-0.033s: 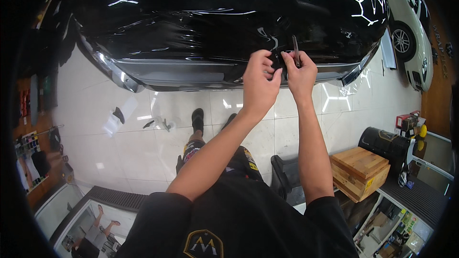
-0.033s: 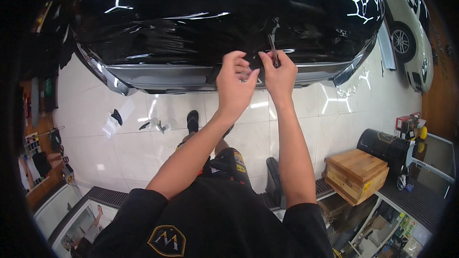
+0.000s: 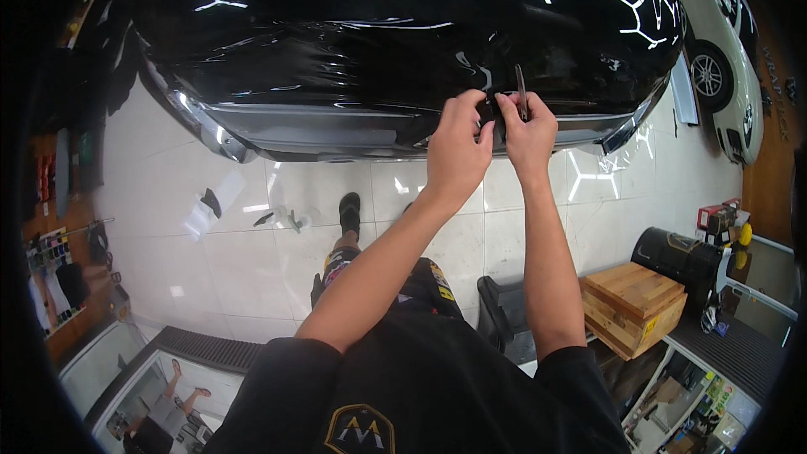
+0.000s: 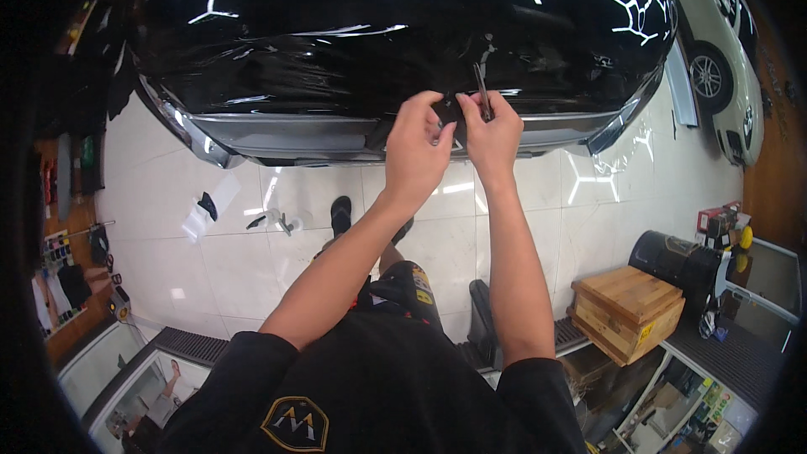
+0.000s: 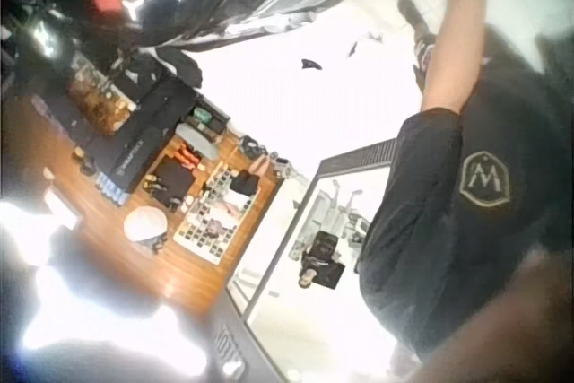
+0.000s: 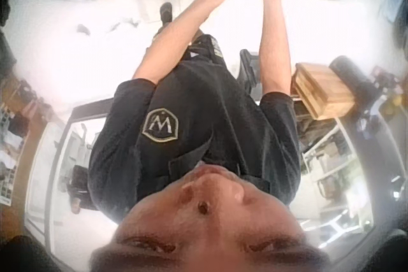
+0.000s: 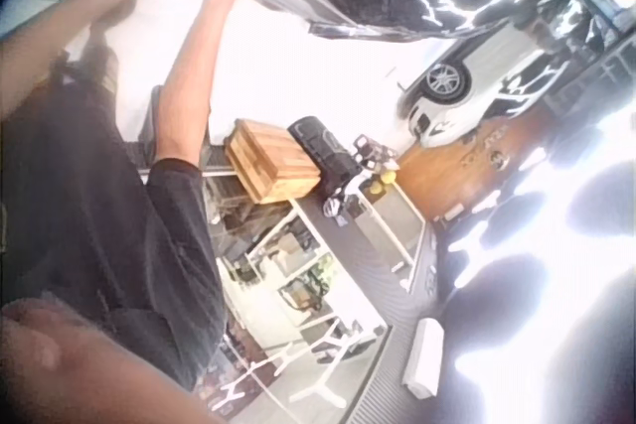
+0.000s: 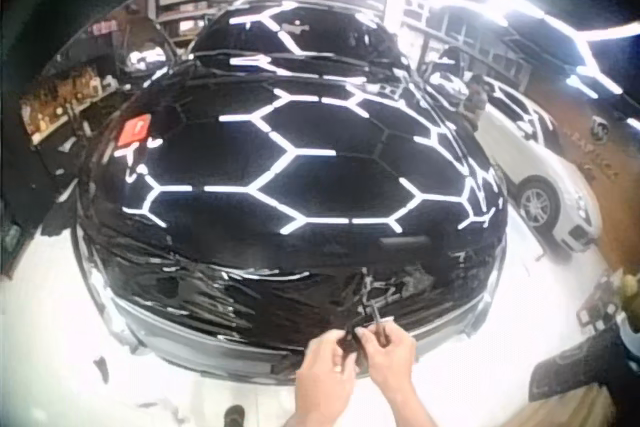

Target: The person applies a transparent protective film to the front bumper of a black car. They use a red squeegee to smooth the film and a metal tool to trim excess material around the emblem and edges.

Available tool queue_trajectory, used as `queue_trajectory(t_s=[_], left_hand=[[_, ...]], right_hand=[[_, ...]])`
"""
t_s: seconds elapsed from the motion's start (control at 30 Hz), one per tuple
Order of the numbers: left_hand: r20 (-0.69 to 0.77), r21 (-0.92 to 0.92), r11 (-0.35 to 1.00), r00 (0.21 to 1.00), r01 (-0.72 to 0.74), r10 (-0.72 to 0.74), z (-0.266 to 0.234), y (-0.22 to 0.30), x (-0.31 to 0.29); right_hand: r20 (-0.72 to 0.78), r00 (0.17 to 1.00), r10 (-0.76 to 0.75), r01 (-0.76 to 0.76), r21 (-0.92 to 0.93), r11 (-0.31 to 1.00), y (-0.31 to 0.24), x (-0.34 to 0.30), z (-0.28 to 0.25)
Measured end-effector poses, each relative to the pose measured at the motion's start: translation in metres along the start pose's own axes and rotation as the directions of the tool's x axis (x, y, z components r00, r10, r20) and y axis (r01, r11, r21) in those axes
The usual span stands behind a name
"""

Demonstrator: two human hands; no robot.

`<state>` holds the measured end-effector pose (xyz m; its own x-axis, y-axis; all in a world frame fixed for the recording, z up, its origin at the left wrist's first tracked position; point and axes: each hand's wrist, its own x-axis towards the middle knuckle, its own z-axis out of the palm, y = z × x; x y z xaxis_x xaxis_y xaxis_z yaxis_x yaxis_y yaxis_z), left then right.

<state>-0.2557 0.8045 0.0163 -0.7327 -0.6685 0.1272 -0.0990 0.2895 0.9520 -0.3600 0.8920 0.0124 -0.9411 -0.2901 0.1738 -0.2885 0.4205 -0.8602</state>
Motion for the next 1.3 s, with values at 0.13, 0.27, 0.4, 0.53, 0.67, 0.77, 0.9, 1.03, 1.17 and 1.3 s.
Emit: queue_trajectory(t_s=[0.13,0.27,0.4,0.53,0.67,0.77,0.9,1.03,1.17,1.3], left_hand=[[-0.041,0.356,0.912,0.972,-0.202,0.231,-0.003,-0.003,0.01],[-0.097,0.376,0.866,0.915,-0.331,0.392,0.003,-0.008,0.02],[-0.201,0.239,0.957,0.956,-0.165,0.215,0.003,-0.009,0.011],[-0.267,0.097,0.988,0.953,-0.123,0.145,0.006,-0.007,0.011],[-0.289,0.08,0.994,0.953,-0.071,0.092,-0.003,-0.014,0.007],[-0.266,0.059,0.998,0.963,-0.013,0.029,-0.002,-0.017,0.003],[-0.265,0.028,1.0,0.964,-0.008,0.015,-0.004,-0.018,0.001],[-0.277,-0.013,1.0,0.961,-0.015,0.011,-0.004,-0.018,0.0],[-0.296,-0.019,1.0,0.955,-0.024,0.018,-0.004,-0.022,0.001],[-0.23,0.059,0.998,0.973,0.011,0.003,-0.009,-0.021,0.005]], right_hand=[[0.003,0.999,-0.045,0.045,0.036,0.998,-0.009,-0.002,0.003],[0.069,0.997,0.022,-0.024,0.038,0.999,-0.017,0.002,-0.005],[0.061,0.998,0.003,-0.003,-0.007,1.0,-0.018,0.01,0.001],[0.057,0.998,-0.002,0.006,-0.061,0.998,-0.015,0.011,0.001],[0.056,0.998,-0.005,0.009,-0.082,0.997,-0.014,0.01,0.002],[0.055,0.998,0.005,-0.002,-0.065,0.998,-0.016,0.009,0.002],[0.056,0.998,0.003,0.002,-0.073,0.997,-0.016,0.008,0.003],[0.058,0.998,0.012,-0.007,-0.096,0.995,-0.021,0.009,0.003],[0.061,0.998,-0.006,0.013,-0.112,0.994,-0.021,0.011,0.004],[0.067,0.997,-0.033,0.04,-0.093,0.995,-0.027,0.011,0.002]])
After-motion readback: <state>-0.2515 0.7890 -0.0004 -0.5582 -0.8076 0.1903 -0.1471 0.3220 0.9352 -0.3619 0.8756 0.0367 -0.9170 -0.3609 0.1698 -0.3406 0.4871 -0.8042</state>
